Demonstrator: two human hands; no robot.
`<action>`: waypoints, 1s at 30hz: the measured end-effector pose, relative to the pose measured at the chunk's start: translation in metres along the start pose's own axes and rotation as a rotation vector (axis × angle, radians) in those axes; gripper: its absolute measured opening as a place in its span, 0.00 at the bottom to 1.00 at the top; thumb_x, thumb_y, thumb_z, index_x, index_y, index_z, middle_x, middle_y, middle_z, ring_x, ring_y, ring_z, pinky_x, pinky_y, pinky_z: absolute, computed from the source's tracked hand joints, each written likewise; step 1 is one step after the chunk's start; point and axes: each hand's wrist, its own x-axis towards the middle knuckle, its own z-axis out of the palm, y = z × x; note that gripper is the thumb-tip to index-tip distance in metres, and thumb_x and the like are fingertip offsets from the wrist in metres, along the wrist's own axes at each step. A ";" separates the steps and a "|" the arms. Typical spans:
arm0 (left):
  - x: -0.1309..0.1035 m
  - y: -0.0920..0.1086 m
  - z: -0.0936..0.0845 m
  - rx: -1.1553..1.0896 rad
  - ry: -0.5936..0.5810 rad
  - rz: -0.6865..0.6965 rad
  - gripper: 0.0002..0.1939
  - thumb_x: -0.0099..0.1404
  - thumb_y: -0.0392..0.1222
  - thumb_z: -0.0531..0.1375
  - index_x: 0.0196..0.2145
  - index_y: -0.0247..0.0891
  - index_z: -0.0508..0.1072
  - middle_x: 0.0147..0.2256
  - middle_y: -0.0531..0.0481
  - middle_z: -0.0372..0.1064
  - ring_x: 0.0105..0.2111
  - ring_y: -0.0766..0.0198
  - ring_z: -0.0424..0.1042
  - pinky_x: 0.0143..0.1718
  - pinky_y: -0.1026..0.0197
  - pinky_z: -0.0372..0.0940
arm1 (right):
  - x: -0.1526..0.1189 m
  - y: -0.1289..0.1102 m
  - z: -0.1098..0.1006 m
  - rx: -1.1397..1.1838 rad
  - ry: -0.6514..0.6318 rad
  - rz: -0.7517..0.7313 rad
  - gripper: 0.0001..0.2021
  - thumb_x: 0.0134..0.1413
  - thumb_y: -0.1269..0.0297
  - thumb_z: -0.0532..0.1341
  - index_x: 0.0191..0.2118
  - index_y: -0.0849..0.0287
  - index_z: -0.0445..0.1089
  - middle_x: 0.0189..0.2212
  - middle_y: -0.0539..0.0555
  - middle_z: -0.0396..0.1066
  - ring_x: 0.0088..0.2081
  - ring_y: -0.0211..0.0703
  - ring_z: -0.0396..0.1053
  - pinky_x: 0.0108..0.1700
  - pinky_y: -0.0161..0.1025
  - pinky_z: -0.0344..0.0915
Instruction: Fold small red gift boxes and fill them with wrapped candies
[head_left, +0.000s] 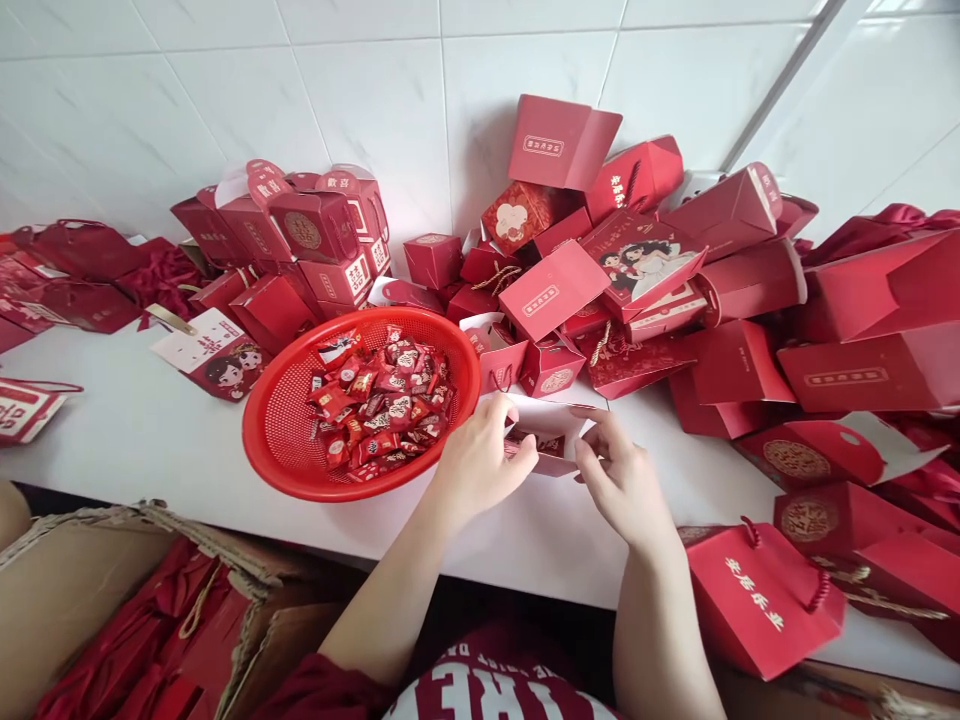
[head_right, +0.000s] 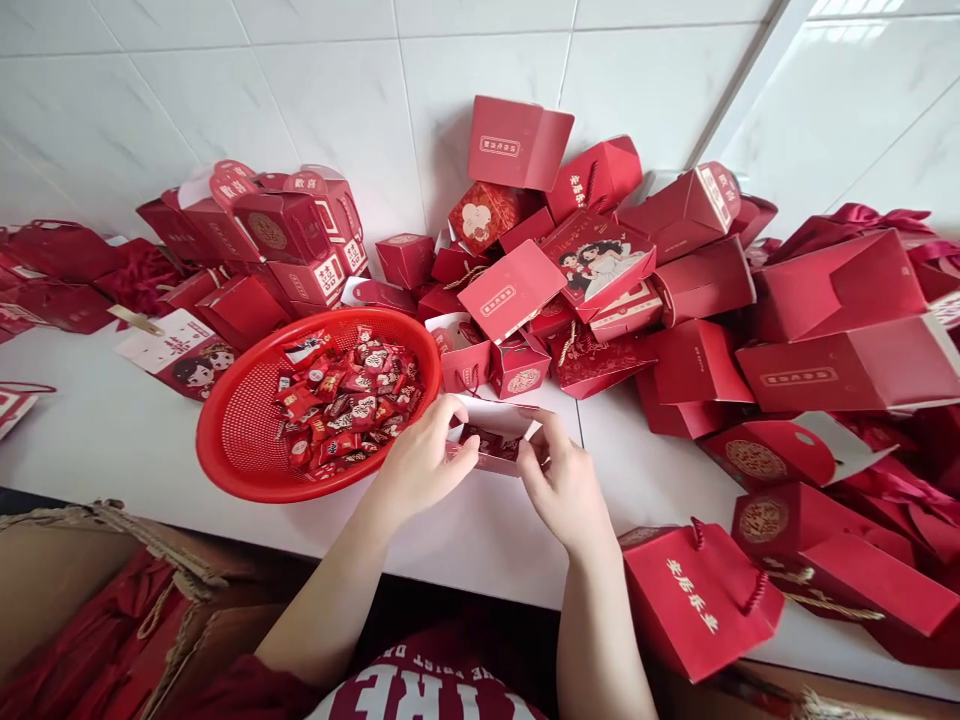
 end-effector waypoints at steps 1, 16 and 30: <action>-0.003 -0.002 0.002 -0.017 0.014 0.025 0.08 0.66 0.39 0.55 0.42 0.41 0.60 0.39 0.51 0.66 0.34 0.63 0.71 0.37 0.60 0.64 | -0.001 0.000 0.000 0.017 -0.002 0.003 0.17 0.64 0.61 0.53 0.58 0.51 0.62 0.27 0.47 0.65 0.26 0.41 0.67 0.30 0.37 0.68; -0.025 -0.016 0.007 0.028 0.055 0.116 0.12 0.66 0.46 0.60 0.43 0.40 0.64 0.45 0.46 0.59 0.39 0.61 0.70 0.36 0.60 0.68 | -0.012 -0.007 -0.011 -0.056 -0.121 -0.026 0.24 0.56 0.72 0.52 0.59 0.50 0.57 0.31 0.47 0.63 0.25 0.38 0.63 0.33 0.37 0.66; 0.010 -0.020 0.029 -0.051 0.044 0.224 0.22 0.69 0.36 0.55 0.60 0.45 0.63 0.46 0.46 0.64 0.44 0.61 0.68 0.45 0.58 0.69 | 0.002 0.016 -0.005 -0.025 0.107 -0.090 0.19 0.59 0.72 0.52 0.55 0.52 0.60 0.49 0.56 0.64 0.50 0.47 0.69 0.51 0.50 0.72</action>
